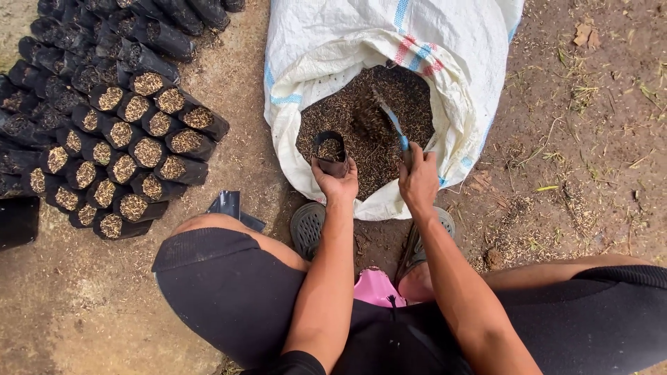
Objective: Filling a small black plastic polybag with soil from a large sack using a hand trowel
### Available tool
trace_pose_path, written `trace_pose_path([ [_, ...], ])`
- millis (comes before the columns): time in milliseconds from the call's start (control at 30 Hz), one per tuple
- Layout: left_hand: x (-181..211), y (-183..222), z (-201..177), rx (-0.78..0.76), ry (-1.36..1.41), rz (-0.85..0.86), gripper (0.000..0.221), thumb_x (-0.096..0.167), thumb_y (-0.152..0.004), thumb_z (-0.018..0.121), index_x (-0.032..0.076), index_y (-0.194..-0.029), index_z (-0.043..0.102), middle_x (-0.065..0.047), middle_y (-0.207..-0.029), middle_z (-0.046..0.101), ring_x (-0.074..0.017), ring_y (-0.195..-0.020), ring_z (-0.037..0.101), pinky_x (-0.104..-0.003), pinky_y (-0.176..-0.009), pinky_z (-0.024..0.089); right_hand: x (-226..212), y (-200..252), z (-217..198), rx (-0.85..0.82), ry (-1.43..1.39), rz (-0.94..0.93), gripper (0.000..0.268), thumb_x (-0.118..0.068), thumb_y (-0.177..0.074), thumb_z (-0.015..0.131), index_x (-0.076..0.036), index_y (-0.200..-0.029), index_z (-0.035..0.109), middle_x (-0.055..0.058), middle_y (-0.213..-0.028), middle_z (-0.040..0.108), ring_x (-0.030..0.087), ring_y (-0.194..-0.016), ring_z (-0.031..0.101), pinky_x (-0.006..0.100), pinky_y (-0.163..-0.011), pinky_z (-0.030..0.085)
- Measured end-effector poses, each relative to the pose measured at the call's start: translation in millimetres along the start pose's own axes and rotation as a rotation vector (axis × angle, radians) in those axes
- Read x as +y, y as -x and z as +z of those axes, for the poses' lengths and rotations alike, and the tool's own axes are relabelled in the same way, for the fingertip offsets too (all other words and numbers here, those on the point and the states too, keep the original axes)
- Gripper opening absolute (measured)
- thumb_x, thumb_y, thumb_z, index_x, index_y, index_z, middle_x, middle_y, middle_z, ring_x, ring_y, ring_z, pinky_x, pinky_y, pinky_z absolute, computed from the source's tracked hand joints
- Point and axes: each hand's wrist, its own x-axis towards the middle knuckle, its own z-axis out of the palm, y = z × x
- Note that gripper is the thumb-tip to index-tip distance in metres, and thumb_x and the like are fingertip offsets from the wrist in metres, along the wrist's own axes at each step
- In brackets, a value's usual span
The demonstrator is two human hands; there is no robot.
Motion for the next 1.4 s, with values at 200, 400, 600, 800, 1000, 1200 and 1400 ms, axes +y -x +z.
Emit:
trace_pose_path([
  [200,1,-4,-6,0.015,-0.014,0.014,0.064,0.062,-0.072,0.088,0.023,-0.111,0.054,0.001,-0.112,0.064,-0.0245,-0.096,0.064,-0.039,-0.087,0.061,64,11,40,0.051,0.077,0.209,0.044,-0.010,-0.097,0.062,-0.011,-0.136,0.042,0.018,-0.106,0.046,0.046,-0.092,0.068,0.057,-0.073,0.060],
  [400,-5,0,-1,0.010,-0.018,0.010,0.063,0.063,-0.075,0.085,0.024,-0.113,0.052,0.000,-0.113,0.062,-0.0242,-0.097,0.063,-0.037,-0.086,0.061,83,-27,99,-0.084,-0.796,0.550,0.050,-0.019,-0.097,0.067,-0.011,-0.137,0.039,0.013,-0.079,0.054,0.026,-0.042,0.053,0.040,-0.029,0.035],
  [600,-13,19,6,-0.031,0.000,0.029,0.061,0.060,-0.083,0.082,0.023,-0.118,0.048,-0.001,-0.122,0.056,-0.0229,-0.105,0.059,-0.035,-0.090,0.058,64,-14,66,-0.076,-0.632,0.412,0.060,-0.028,-0.091,0.074,-0.012,-0.141,0.046,0.021,-0.095,0.063,0.028,-0.075,0.065,0.042,-0.056,0.053],
  [800,-14,11,-2,-0.018,-0.013,0.011,0.066,0.061,-0.081,0.083,0.022,-0.121,0.048,-0.005,-0.120,0.056,-0.0257,-0.103,0.060,-0.037,-0.089,0.059,-2,18,21,-0.018,-0.184,0.229,0.060,-0.004,-0.086,0.061,-0.021,-0.141,0.046,0.020,-0.111,0.051,0.047,-0.102,0.064,0.061,-0.088,0.053],
  [1000,-3,5,-6,-0.020,-0.016,0.034,0.066,0.062,-0.080,0.083,0.022,-0.121,0.050,-0.003,-0.122,0.057,-0.0251,-0.103,0.060,-0.037,-0.091,0.060,71,-16,46,-0.100,-0.101,0.442,0.059,-0.006,-0.092,0.066,-0.024,-0.141,0.039,0.020,-0.117,0.048,0.044,-0.103,0.066,0.057,-0.083,0.056],
  [1200,-1,12,-1,-0.009,-0.001,0.034,0.064,0.059,-0.080,0.084,0.020,-0.120,0.052,-0.006,-0.121,0.059,-0.0264,-0.101,0.062,-0.037,-0.090,0.061,69,1,88,-0.247,-1.022,0.756,0.061,-0.004,-0.091,0.071,-0.016,-0.137,0.034,0.015,-0.100,0.048,0.025,-0.062,0.057,0.041,-0.050,0.050],
  [1400,3,0,-11,-0.020,-0.020,0.048,0.060,0.062,-0.079,0.082,0.023,-0.116,0.056,-0.003,-0.115,0.065,-0.0265,-0.095,0.067,-0.039,-0.086,0.064,62,1,76,-0.317,-1.352,0.845,0.043,-0.007,-0.094,0.069,-0.024,-0.122,0.042,0.009,-0.091,0.051,0.018,-0.067,0.058,0.026,-0.051,0.048],
])
